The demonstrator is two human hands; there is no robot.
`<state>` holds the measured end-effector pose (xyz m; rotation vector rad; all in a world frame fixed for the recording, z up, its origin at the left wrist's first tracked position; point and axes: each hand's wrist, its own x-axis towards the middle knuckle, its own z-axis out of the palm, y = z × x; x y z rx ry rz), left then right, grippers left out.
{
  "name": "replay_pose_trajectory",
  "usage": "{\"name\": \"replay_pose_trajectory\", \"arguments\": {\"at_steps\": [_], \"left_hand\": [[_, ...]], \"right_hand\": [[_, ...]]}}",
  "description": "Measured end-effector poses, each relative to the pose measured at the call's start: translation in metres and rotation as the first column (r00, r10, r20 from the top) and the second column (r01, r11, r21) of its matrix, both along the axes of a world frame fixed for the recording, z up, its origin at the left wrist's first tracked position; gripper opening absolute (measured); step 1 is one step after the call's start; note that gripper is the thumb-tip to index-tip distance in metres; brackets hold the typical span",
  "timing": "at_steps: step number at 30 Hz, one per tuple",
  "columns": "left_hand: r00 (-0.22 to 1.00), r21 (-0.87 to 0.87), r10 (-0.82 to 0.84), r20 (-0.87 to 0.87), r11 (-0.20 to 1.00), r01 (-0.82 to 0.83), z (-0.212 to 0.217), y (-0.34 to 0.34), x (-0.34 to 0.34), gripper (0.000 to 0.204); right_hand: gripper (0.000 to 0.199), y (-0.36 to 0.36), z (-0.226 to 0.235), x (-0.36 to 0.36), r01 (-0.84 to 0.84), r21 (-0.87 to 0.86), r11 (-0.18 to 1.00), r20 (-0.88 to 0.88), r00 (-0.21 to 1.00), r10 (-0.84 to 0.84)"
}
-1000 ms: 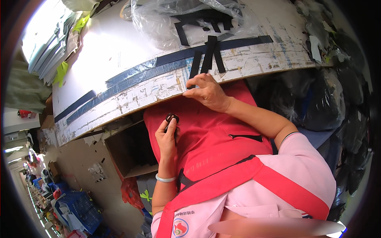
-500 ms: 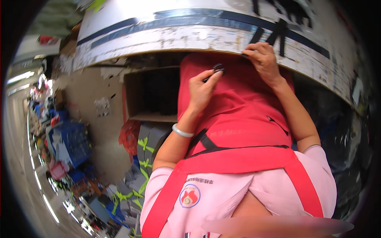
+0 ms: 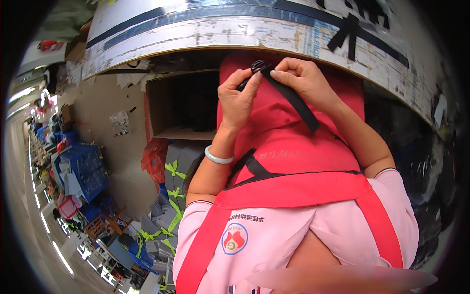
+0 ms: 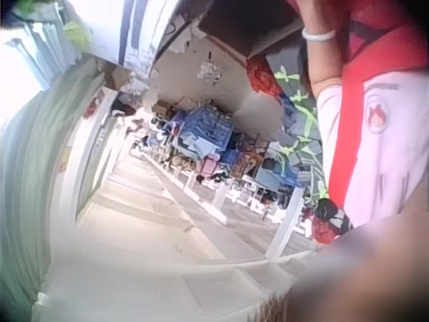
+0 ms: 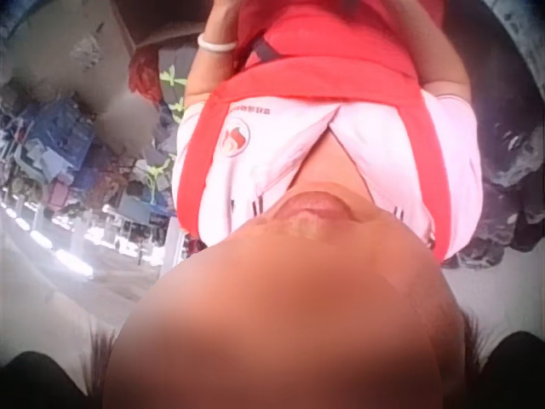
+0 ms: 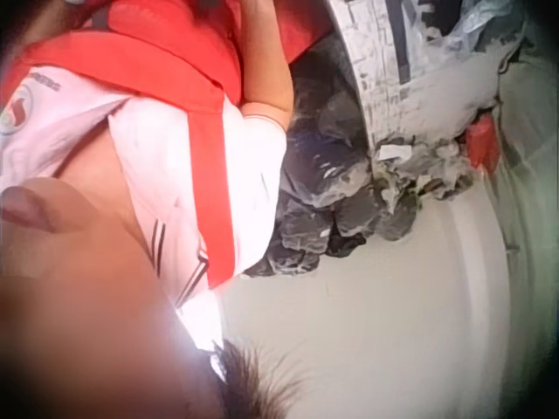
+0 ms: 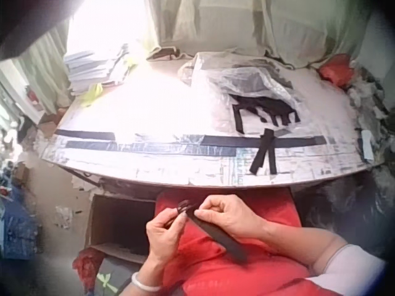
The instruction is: Threading black webbing straps through plastic buckle adjusters.
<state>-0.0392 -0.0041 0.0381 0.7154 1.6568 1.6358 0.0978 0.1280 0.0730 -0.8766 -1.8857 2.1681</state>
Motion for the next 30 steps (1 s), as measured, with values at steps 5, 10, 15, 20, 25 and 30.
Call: {"name": "replay_pose_trajectory", "arguments": {"at_steps": [5, 10, 15, 20, 25, 30], "left_hand": [[0.979, 0.067, -0.050, -0.200, 0.996, 0.065, -0.010, 0.007, 0.007, 0.013], [0.855, 0.155, 0.015, -0.519, 0.985, 0.077, -0.004, 0.014, 0.006, 0.015], [0.844, 0.130, -0.043, -0.534, 0.983, 0.132, -0.012, 0.006, 0.009, 0.014], [0.931, 0.081, -0.073, -0.358, 0.991, 0.108, -0.012, 0.005, 0.014, 0.012], [0.951, 0.039, -0.083, -0.297, 0.994, 0.099, -0.016, 0.008, 0.014, 0.010], [0.967, 0.063, -0.052, -0.248, 0.996, 0.070, -0.014, 0.011, 0.013, 0.012]], "right_hand": [[0.021, -0.002, -0.009, 0.004, 0.074, -0.102, 0.992, 0.013, 0.997, -0.073], [0.024, -0.001, -0.011, 0.005, 0.075, -0.313, 0.947, -0.050, 0.994, -0.095], [0.025, -0.003, -0.013, 0.002, 0.060, -0.344, 0.937, -0.125, 0.986, -0.109], [0.026, -0.002, -0.023, 0.008, 0.069, -0.325, 0.943, -0.036, 0.996, -0.085], [0.025, 0.001, -0.023, 0.008, 0.055, -0.376, 0.925, -0.094, 0.991, -0.098], [0.026, 0.000, -0.021, 0.011, 0.032, -0.430, 0.902, -0.136, 0.986, -0.100]]}}
